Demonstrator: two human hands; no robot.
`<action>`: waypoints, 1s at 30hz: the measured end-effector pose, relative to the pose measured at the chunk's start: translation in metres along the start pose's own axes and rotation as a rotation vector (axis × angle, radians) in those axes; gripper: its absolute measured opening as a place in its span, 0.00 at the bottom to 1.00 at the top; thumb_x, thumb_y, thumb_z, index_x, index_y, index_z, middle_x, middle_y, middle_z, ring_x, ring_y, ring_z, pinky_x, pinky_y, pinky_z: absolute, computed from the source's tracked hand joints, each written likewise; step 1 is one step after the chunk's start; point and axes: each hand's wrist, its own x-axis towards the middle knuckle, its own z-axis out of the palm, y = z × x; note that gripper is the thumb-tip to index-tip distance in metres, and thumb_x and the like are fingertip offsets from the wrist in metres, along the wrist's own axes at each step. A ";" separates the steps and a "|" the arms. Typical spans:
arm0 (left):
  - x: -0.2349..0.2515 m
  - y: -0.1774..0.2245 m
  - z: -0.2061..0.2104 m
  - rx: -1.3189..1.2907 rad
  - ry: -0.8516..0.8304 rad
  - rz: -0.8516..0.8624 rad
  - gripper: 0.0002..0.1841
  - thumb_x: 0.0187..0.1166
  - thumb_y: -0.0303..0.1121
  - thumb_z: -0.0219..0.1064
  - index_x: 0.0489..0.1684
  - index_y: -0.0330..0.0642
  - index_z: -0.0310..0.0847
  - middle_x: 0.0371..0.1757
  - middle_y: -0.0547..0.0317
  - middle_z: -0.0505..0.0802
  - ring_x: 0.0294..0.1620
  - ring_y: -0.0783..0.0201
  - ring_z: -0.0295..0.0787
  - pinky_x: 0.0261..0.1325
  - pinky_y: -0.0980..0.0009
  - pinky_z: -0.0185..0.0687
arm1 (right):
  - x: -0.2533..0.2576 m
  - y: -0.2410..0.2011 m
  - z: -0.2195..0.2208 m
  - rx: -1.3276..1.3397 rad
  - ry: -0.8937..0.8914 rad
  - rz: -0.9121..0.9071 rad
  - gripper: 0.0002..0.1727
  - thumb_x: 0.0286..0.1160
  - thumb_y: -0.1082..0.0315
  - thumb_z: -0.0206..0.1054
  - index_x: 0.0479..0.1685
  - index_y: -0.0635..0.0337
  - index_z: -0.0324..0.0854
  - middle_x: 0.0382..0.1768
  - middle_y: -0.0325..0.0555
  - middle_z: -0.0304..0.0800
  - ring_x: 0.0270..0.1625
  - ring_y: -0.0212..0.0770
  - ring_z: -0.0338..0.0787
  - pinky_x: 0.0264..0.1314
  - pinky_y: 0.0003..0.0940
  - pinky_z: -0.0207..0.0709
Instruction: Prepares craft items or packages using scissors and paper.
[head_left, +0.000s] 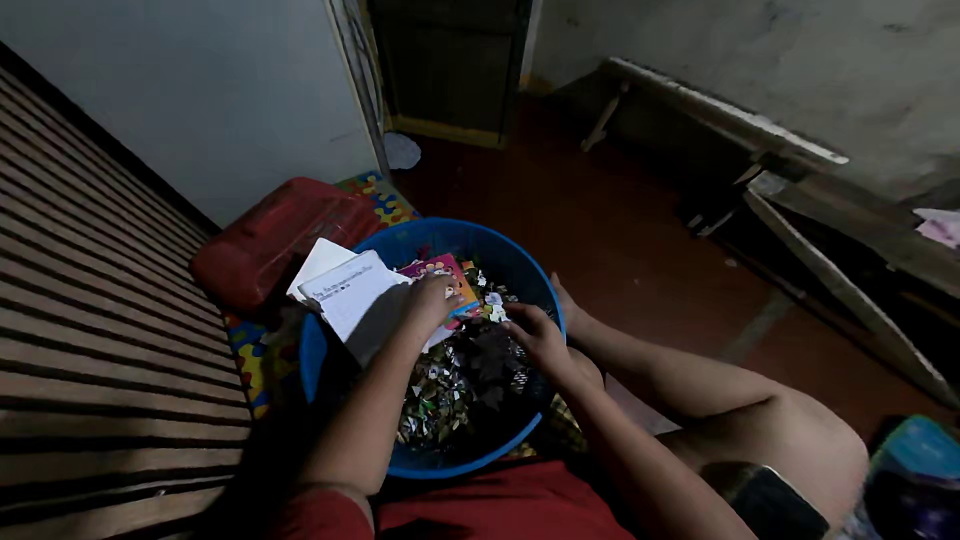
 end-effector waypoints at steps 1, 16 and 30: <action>0.001 -0.007 -0.004 0.083 -0.007 -0.040 0.24 0.77 0.43 0.76 0.66 0.38 0.85 0.70 0.36 0.86 0.73 0.36 0.81 0.75 0.36 0.72 | 0.000 0.000 0.000 -0.018 -0.008 -0.003 0.24 0.81 0.58 0.68 0.70 0.62 0.81 0.62 0.56 0.86 0.61 0.42 0.87 0.65 0.37 0.81; 0.007 -0.017 -0.014 -0.020 -0.136 0.017 0.12 0.78 0.29 0.74 0.51 0.30 0.88 0.57 0.37 0.91 0.61 0.41 0.88 0.70 0.41 0.77 | -0.001 0.000 -0.002 -0.138 -0.149 -0.085 0.22 0.80 0.58 0.69 0.66 0.62 0.84 0.61 0.57 0.86 0.59 0.45 0.86 0.62 0.37 0.81; -0.011 0.017 0.002 -0.640 -0.144 0.345 0.07 0.75 0.25 0.75 0.45 0.35 0.84 0.42 0.56 0.89 0.43 0.66 0.85 0.53 0.65 0.84 | -0.006 -0.006 0.000 0.035 -0.267 -0.134 0.16 0.80 0.61 0.69 0.52 0.68 0.85 0.44 0.45 0.91 0.43 0.28 0.88 0.52 0.27 0.82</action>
